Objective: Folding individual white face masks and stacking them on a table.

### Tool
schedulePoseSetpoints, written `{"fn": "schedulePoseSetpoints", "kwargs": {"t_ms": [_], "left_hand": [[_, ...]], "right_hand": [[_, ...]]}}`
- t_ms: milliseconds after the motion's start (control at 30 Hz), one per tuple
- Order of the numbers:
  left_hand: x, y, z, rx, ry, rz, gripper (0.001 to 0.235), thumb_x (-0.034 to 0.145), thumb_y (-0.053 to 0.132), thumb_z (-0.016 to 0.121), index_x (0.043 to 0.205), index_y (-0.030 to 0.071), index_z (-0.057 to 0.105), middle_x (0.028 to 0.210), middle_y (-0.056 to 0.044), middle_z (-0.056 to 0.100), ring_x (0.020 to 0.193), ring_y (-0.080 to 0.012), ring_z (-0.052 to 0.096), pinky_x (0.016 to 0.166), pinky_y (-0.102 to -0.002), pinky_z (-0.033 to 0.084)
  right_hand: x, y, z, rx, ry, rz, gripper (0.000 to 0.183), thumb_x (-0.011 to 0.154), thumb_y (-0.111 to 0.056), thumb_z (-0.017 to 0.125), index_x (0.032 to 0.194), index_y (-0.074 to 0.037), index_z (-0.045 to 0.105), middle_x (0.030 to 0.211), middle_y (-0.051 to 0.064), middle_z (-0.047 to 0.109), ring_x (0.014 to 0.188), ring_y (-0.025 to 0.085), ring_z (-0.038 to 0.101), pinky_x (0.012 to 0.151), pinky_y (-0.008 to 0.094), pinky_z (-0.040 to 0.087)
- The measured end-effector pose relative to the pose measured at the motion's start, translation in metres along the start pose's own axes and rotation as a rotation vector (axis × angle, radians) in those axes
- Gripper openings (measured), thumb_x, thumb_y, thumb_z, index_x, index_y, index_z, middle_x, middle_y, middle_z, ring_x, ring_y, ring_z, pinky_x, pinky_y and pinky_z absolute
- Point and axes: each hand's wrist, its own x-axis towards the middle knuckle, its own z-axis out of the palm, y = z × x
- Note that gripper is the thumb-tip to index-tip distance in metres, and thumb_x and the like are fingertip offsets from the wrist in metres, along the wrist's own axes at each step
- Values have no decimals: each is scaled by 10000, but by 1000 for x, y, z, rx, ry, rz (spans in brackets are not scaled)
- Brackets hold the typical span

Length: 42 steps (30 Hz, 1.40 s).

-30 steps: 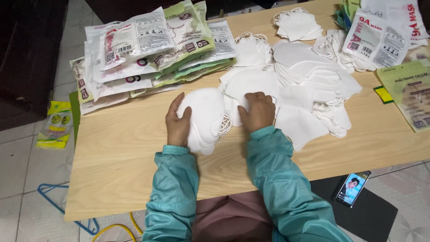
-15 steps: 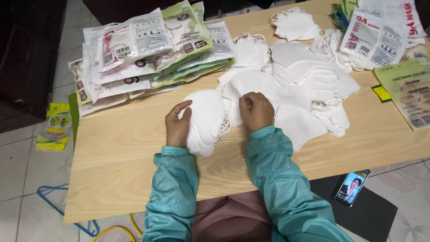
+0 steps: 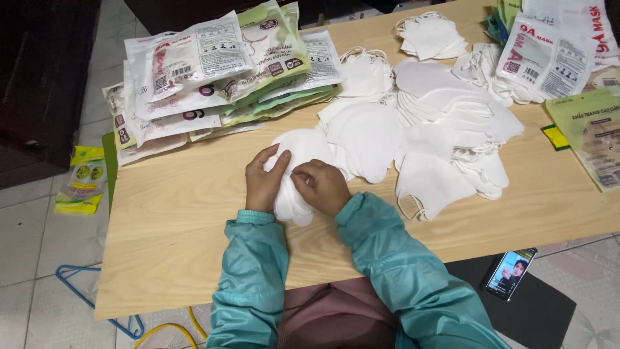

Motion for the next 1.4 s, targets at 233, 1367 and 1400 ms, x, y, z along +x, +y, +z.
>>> {"fn": "schedulePoseSetpoints", "kwargs": {"t_ms": [233,1367,1400], "left_hand": [[1,-6,-4,42,33,47,291,949,58,681,1238,57,714,1228,-216,661,1188,-272,626,1051,-447,510],[1,-10,-1,31,-8,81,317,914,114,736,1218,25,718,1224,-148,611,1194,-210,571,1058,-397,473],[1,-11,-3,44,-3,83,298,928,51,687,1223,23,716,1229,-150,614,1203,-220,572,1048,-389,478]], "right_hand": [[6,15,-48,-218,204,-44,214,989,-235,660,1110,-88,757,933,137,731,857,320,711,742,425,596],[2,0,-6,68,79,-30,198,912,-164,732,1091,-90,770,886,111,749,774,243,734,643,333,611],[4,-1,-12,92,111,-46,203,913,-171,736,1094,-85,765,894,120,746,788,255,736,638,328,610]]}}
